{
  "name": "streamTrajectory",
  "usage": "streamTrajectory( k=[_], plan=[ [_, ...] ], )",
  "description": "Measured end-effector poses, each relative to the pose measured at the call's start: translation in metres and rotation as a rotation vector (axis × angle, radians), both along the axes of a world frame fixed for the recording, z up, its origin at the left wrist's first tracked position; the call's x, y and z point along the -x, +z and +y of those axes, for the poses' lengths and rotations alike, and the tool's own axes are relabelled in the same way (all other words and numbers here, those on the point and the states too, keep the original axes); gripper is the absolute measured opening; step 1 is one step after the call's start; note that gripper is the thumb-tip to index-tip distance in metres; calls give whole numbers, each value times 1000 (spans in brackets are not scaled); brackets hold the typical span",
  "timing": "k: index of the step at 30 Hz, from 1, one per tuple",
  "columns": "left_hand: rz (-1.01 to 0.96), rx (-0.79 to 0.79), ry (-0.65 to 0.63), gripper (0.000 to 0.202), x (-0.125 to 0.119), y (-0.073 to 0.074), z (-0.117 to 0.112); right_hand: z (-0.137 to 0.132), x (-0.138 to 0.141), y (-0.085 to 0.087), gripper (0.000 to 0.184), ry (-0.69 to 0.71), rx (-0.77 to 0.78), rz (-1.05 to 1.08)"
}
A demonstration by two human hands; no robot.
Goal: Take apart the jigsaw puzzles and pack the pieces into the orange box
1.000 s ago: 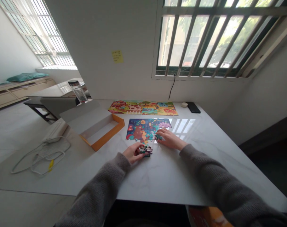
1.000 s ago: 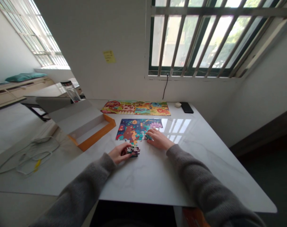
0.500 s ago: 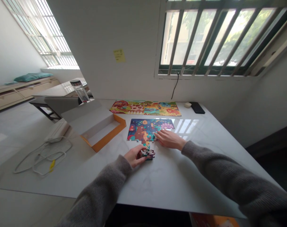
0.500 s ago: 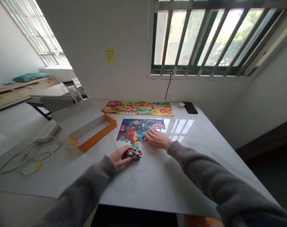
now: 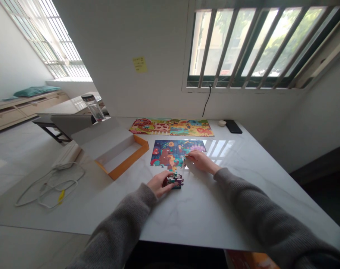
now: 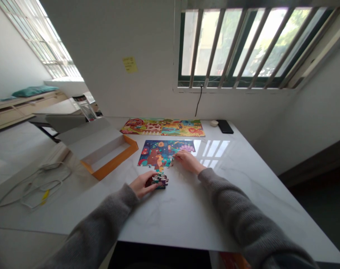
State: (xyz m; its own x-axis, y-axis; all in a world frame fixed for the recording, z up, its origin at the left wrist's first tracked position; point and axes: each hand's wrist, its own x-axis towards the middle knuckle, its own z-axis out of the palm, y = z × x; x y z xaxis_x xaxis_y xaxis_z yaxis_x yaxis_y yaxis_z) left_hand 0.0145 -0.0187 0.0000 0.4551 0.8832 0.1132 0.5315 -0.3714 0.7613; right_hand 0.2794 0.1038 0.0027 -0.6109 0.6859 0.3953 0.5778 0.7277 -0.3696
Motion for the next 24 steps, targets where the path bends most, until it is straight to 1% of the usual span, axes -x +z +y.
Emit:
streamTrajectory(
  k=[2, 3, 5, 6, 9, 12, 15, 19, 22, 24],
  plan=[
    [0, -34, -11, 45, -1, 1, 0, -11, 3, 10, 30, -54, 86, 74],
    [-4, -44, -13, 45, -2, 1, 0, -21, 6, 16, 31, -74, 91, 115],
    [-26, -44, -1, 47, -2, 1, 0, -47, 15, 24, 29, -79, 31, 210],
    [-42, -34, 4, 47, -2, 0, 1, -62, 20, 26, 33, -43, 4, 204],
    [-95, 12, 1, 44, -1, -2, 3, -104, 36, 24, 50, 124, -104, 46],
    [-147, 61, -2, 41, 1, -7, 7, -127, 44, 19, 61, 173, -149, -85],
    [-181, 85, 20, 43, 3, -12, 9, -132, 44, 19, 63, 184, -123, -92],
    [-206, 85, 41, 44, 4, -14, 9, -128, 41, 17, 45, 151, -131, 26],
    [-198, 80, 44, 43, 3, -11, 9, -124, 41, 8, 38, 134, -137, 125],
    [-195, 86, 34, 44, 3, -9, 9, -122, 41, 2, 35, 128, -145, 152]
  ],
)
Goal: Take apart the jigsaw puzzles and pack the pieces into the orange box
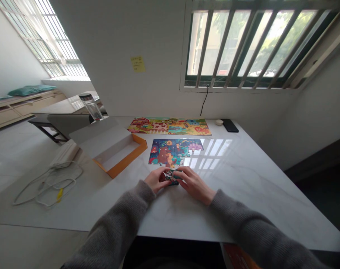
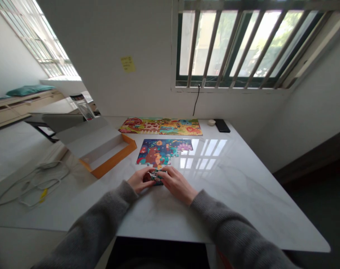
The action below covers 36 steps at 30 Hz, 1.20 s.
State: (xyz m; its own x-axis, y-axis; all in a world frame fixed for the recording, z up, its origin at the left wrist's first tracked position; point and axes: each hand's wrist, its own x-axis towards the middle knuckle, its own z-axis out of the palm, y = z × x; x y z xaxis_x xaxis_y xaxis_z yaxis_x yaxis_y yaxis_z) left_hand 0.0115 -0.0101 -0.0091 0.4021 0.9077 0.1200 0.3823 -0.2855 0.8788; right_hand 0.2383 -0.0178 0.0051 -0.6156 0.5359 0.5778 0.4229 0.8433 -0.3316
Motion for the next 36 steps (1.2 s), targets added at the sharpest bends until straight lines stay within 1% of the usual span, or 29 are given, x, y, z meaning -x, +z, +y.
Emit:
streamTrajectory(
  k=[5, 10, 12, 15, 17, 18, 19, 20, 21, 23, 26, 27, 28, 30, 33, 36],
  plan=[
    [-33, 52, -24, 49, 1, -1, 1, 0, 1, -10, 37, -67, -22, -20],
    [-34, 95, -50, 58, 1, -2, -1, -9, 9, -14, 19, -136, 6, -40],
    [-22, 71, -39, 55, -2, 1, -3, -15, 14, -13, 17, -116, 47, -53],
    [10, -15, -5, 43, -7, 5, -6, -21, 18, -10, 20, -47, 99, -39],
    [22, -51, 5, 38, -9, 7, -8, -17, 15, -5, 21, -24, 110, 1],
    [23, -55, 6, 37, -9, 8, -8, -11, 11, -2, 21, -38, 106, 33],
    [21, -53, 4, 36, -9, 8, -8, -3, 6, 1, 22, -67, 102, 70],
    [19, -46, 1, 36, -9, 7, -8, 7, 1, 4, 22, -127, 90, 128],
    [16, -38, -3, 37, -8, 7, -8, 19, -5, 6, 23, -178, 85, 140],
    [12, -26, -12, 39, -8, 5, -7, 43, -16, 9, 23, -205, 70, 64],
    [20, -37, -23, 41, -8, 2, -6, 71, -20, 10, 18, -106, 16, -145],
    [23, -47, -28, 41, -8, 1, -6, 77, -18, 10, 18, -81, -3, -201],
    [25, -55, -35, 41, -8, 0, -6, 82, -15, 10, 21, -68, -17, -251],
    [24, -63, -46, 40, -8, -2, -6, 87, -8, 10, 29, -73, -24, -353],
    [27, -52, -51, 39, -7, -4, -6, 89, 2, 12, 28, -94, -40, -497],
    [29, -50, -56, 37, -8, -4, -7, 87, 6, 15, 28, -81, -139, -565]
  ],
)
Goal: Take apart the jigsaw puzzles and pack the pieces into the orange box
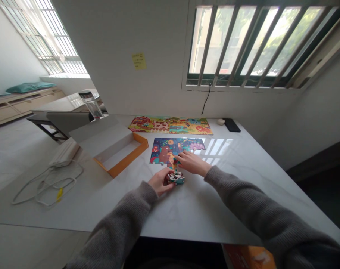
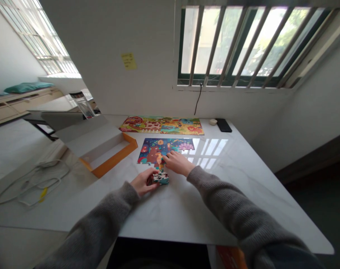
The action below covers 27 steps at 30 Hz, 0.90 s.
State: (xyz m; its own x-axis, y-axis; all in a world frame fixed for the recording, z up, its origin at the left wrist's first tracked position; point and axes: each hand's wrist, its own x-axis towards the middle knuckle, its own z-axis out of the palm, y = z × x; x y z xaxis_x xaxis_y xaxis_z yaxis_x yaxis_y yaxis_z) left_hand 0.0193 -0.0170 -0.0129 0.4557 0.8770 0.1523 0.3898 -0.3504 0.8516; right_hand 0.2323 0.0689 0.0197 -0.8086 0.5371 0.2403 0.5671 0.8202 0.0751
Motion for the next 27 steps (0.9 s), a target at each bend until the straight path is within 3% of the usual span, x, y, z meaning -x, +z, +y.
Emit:
streamTrajectory(
  k=[3, 6, 12, 15, 17, 19, 23, 27],
  plan=[
    [4, 1, 2, 36, -1, 1, -1, 2, -2, 1, 41, 40, -62, 16],
    [8, 4, 10, 37, -1, 2, -1, 14, -6, -3, 48, 43, -4, 111],
    [34, 18, 16, 38, -2, 8, -3, 33, -3, -19, 19, -120, 195, 435],
    [78, -34, 40, 37, -2, 9, -3, 31, -5, -19, 12, -190, 336, 511],
    [91, -55, 44, 37, -2, 8, -2, 22, -9, -12, 8, -208, 500, 628],
    [92, -59, 40, 37, -3, 8, -1, 5, -13, 0, 4, -141, 655, 788],
    [96, -55, 46, 37, -3, 8, 0, -43, -15, 22, 3, 32, 672, 933],
    [87, -53, 7, 36, -2, 8, 1, -75, -10, 19, 8, 80, 720, 843]
  ],
)
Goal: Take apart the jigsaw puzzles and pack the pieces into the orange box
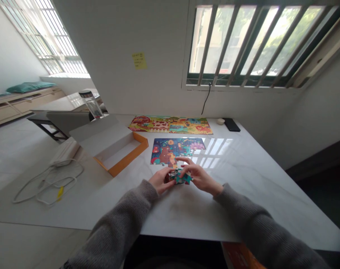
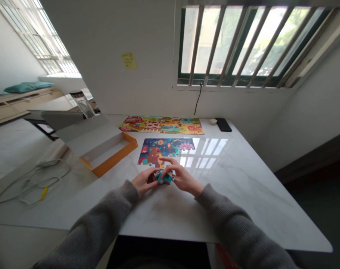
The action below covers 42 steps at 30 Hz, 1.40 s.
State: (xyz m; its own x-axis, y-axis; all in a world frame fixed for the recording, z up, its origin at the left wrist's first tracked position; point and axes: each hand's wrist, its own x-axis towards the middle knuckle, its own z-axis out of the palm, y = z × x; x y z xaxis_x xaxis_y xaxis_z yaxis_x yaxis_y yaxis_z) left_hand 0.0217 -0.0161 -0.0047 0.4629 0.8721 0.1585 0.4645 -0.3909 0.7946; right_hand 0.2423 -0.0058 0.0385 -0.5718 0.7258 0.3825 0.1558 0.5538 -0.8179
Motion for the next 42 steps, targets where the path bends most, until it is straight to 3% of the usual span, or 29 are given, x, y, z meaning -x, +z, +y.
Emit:
streamTrajectory(
  k=[7, 13, 16, 21, 25, 30, 34, 37, 39, 42],
  plan=[
    [17, -53, -86, 44, 3, 0, 2, 5, 3, -21, 38, 25, -196, -169],
    [-39, 42, -111, 54, 1, -1, 2, 2, 5, -22, 30, 63, -355, -195],
    [-80, 85, -76, 42, -2, -1, 0, 0, 2, -19, 34, 36, -314, -132],
    [-103, 42, -2, 37, -3, 1, -1, -2, -11, -11, 34, -195, -175, -36],
    [-101, -37, 20, 38, -1, 0, 0, -9, -9, -22, 51, -130, -47, -165],
    [-72, -74, -23, 42, 0, -2, 2, -15, 4, -35, 52, -97, 25, -134],
    [-40, -65, -13, 37, 0, 1, 1, 9, -10, -31, 42, -175, -3, -155],
    [-17, -75, -20, 38, 0, 2, 0, 46, -32, -27, 31, -323, -261, -308],
    [-8, -82, -28, 39, 0, 2, 0, 72, -44, -25, 26, -241, -434, -496],
    [-2, -86, -24, 40, -1, 2, 0, 103, -50, -23, 24, -154, -575, -663]
  ],
)
